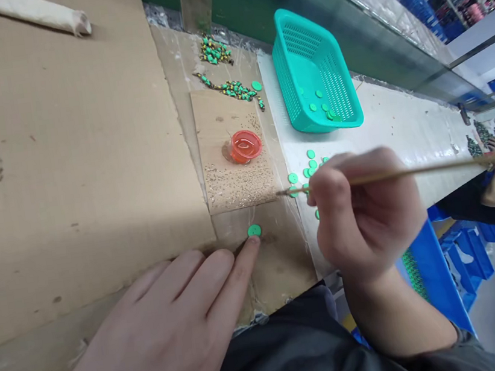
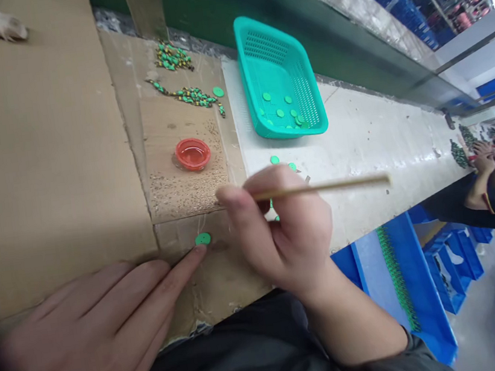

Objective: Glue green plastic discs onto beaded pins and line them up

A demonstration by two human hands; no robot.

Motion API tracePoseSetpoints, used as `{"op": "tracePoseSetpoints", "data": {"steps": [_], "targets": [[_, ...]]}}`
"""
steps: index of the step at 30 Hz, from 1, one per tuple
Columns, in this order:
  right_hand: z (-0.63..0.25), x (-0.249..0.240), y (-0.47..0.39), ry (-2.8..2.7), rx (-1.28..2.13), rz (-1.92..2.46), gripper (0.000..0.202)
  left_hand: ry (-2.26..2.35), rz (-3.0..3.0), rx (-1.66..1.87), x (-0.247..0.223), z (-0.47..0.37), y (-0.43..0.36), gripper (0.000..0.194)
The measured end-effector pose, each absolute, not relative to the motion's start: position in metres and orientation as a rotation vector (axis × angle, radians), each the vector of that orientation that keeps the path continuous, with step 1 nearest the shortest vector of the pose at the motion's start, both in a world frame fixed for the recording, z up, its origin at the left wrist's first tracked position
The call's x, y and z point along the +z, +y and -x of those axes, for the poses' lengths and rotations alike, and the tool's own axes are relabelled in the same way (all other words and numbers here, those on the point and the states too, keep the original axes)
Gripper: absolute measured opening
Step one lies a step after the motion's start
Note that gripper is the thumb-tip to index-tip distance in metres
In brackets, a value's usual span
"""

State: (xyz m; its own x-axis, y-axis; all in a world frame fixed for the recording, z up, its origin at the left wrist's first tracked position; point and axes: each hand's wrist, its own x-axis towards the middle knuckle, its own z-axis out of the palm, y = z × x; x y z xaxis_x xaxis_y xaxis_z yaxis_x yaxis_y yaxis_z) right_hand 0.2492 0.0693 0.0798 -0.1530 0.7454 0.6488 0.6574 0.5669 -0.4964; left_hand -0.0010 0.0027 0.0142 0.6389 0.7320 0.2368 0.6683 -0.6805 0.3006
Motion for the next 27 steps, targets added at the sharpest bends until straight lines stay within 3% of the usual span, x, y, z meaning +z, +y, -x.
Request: {"op": "tracePoseSetpoints", "data": {"steps": [9,27], "targets": [[-0.237,0.079,0.134,-1.839,0.014,1.033,0.034,1.112,-2.727,0.558,0.006,0.004,0.003,0.095],[-0.237,0.067,0.140,-1.866,-0.041,1.060,0.037,1.116,-2.661,0.640,0.002,0.005,0.002,0.081]]}}
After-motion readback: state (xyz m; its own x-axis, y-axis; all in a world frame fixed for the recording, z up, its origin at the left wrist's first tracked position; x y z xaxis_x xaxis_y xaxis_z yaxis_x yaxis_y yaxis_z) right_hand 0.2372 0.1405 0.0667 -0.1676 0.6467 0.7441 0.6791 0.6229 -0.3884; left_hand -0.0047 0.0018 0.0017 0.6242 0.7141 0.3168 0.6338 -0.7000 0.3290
